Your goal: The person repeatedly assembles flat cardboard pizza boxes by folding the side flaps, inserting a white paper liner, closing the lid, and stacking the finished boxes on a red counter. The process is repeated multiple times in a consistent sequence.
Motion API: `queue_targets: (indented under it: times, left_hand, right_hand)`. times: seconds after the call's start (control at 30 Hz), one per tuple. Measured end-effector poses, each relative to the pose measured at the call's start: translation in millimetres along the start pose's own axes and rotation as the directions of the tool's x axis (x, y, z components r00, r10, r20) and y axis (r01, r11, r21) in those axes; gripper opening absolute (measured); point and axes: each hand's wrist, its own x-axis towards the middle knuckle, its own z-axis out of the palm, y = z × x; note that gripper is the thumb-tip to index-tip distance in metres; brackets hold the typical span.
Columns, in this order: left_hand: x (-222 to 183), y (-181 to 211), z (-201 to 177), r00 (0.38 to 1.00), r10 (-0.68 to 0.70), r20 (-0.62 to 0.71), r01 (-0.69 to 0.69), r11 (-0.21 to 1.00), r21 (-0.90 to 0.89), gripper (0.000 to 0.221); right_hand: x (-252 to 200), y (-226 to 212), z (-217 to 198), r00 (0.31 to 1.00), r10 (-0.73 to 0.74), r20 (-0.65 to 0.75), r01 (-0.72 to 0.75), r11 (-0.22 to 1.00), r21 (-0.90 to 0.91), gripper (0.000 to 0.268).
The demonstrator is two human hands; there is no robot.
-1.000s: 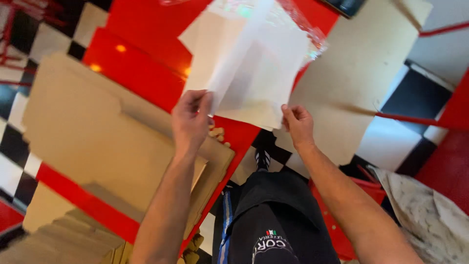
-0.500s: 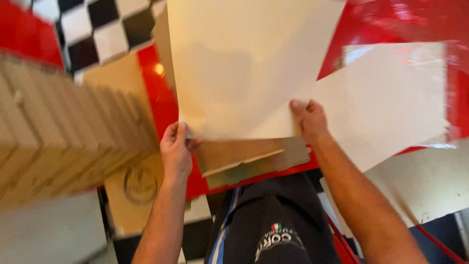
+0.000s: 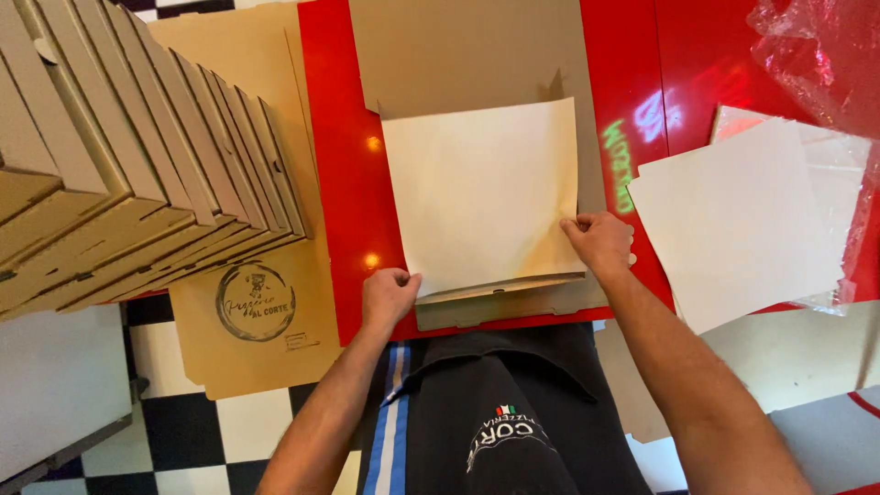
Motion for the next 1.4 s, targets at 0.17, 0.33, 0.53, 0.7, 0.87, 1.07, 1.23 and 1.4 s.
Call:
queue_targets:
  times: [0.17, 0.33, 0.53, 0.7, 0.87, 1.07, 1.23, 1.4]
  left_hand:
    - [4.7, 14.7, 2.3, 0.999, 0.032, 0.028, -0.035, 0.994, 0.108, 0.033]
    - [-0.7, 20.4, 4.9, 0.997, -0.027, 0.070, 0.015, 0.987, 0.162, 0.034]
    - [-2.3, 26.9, 6.0, 0.999, -0.031, 0.044, 0.019, 0.970, 0.243, 0.030]
    - [32.4, 67.4, -33.5, 0.991, 0.053, -0.120, -0.039, 0.993, 0.116, 0.045]
    - [191.8, 53.5, -35.8, 0.812, 0.317, -0.490, -0.350, 0.936, 0.026, 0.051]
    - [255.4, 52.0, -14.8, 0.831, 0.307, -0.463, -0.412, 0.900, -0.143, 0.036]
    - [239.3, 65.5, -2.8, 0.861, 0.304, -0.408, -0.381, 0.917, -0.120, 0.043]
    - [239.0, 72.2, -1.4, 0.851, 0.322, -0.416, -0.360, 0.933, -0.014, 0.055]
  right_hand:
    - [5.9, 3.8, 14.2, 0.991, -0.084, -0.104, 0.068, 0.987, -0.142, 0.040]
    - [7.1, -6.3, 9.7, 0.999, 0.028, 0.019, -0.026, 0.992, -0.122, 0.042]
    - [4.6, -13.5, -1.6, 0.997, -0.052, 0.052, 0.058, 0.991, -0.117, 0.037]
    - [47.4, -18.1, -23.5, 0.992, -0.122, 0.036, 0.125, 0.989, -0.083, 0.051]
    - [183.3, -21.5, -2.8, 0.939, -0.297, -0.175, 0.344, 0.852, 0.395, 0.049]
    - [233.1, -37.2, 26.6, 0.910, -0.375, -0.176, 0.408, 0.736, 0.540, 0.036]
    - [217.6, -47.9, 18.0, 0.859, -0.492, -0.142, 0.509, 0.792, 0.338, 0.022]
    - [220.6, -54.8, 17.6, 0.713, -0.695, -0.086, 0.701, 0.709, 0.079, 0.031]
